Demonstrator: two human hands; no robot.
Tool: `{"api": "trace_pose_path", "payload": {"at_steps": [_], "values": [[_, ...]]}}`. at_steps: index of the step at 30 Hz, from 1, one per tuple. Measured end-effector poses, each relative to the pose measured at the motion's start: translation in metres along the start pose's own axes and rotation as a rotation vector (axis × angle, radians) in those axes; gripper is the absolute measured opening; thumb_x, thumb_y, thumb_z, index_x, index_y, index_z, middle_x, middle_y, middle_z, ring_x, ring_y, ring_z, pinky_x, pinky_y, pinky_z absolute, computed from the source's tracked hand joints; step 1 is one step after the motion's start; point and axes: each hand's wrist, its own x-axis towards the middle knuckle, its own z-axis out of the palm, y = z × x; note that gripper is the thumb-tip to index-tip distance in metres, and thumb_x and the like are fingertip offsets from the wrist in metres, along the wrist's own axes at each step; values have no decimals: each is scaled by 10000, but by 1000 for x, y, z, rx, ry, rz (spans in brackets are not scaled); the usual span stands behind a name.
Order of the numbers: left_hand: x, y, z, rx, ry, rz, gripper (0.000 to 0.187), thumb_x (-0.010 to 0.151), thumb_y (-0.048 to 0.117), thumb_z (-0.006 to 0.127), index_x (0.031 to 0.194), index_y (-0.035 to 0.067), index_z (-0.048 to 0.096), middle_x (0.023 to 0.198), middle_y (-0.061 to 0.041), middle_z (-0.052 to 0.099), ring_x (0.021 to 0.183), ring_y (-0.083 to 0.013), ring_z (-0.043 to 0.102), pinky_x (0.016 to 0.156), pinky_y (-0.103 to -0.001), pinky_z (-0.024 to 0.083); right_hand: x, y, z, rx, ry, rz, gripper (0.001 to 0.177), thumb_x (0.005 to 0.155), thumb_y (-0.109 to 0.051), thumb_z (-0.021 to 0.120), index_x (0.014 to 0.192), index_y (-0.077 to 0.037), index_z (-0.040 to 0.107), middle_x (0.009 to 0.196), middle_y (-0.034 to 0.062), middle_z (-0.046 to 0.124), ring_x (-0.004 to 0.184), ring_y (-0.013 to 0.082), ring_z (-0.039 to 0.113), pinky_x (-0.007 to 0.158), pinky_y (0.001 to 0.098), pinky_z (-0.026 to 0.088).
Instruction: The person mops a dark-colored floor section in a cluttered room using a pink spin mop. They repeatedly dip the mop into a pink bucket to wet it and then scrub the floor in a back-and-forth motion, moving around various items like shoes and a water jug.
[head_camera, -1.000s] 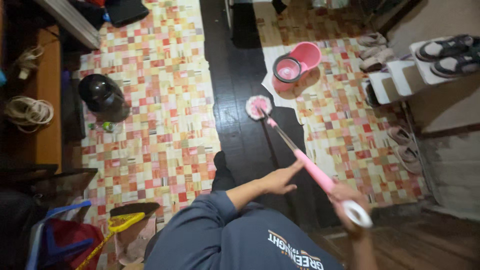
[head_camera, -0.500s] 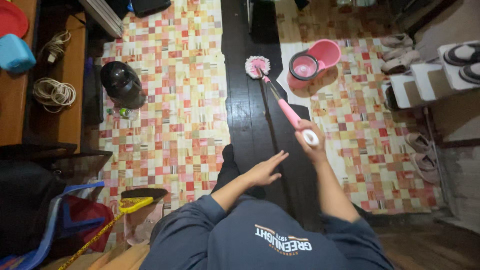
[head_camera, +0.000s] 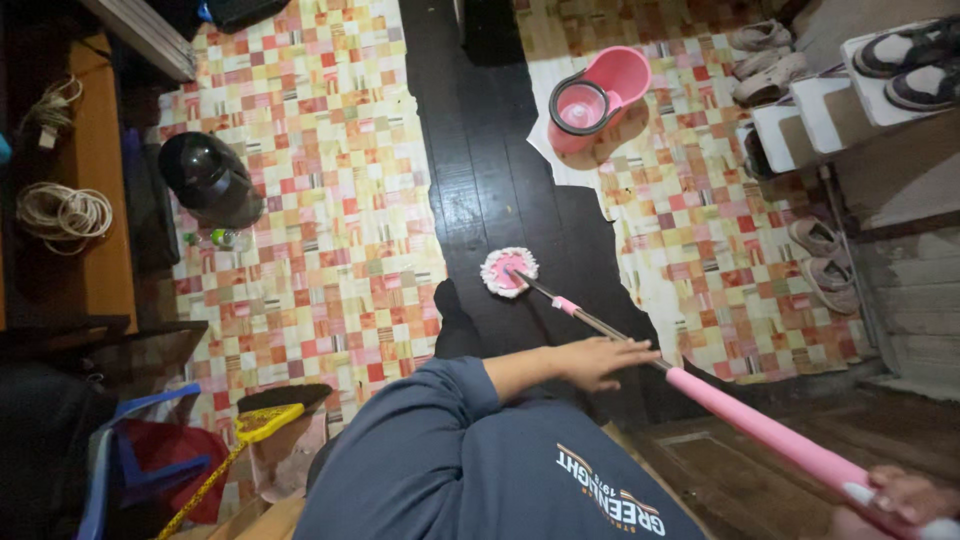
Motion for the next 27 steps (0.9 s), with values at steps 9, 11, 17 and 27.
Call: {"api": "trace_pose_path", "payload": {"at_steps": [9,11,17,27], "values": [[-47,-22,-42,-26,303,-327,1046,806,154,789,1639,150,155,1608,-302,249,1478,-470,343,1187,-482,377,55,144,116,-211,242,-142,163,1019,-183,623,1141,-75,638,1050,155,685,982,243,671,941,413,523],[-61,-27,-58,1,419,-416,1036,805,154,797,1626,136,167,1608,-330,216,1470,-480,320,1192,-481,358,92,186,174,-374,212,-47,159,1009,-139,649,1145,-59,635,1137,164,687,1089,244,664,1020,405,508],[-108,-47,-76,-29,651,-516,938,857,149,772,1619,122,227,1654,-279,262,1522,-445,317,1232,-464,330,172,297,268,-390,33,281,311,939,-63,730,1230,-33,624,1375,188,626,1341,258,558,1123,372,428],[-104,-25,-93,67,564,-534,949,832,150,782,1617,150,249,1646,-258,274,1468,-464,352,1190,-497,361,191,197,202,-535,-182,248,289,997,-198,693,1239,-44,662,1303,151,697,1316,231,623,1080,343,475]]}}
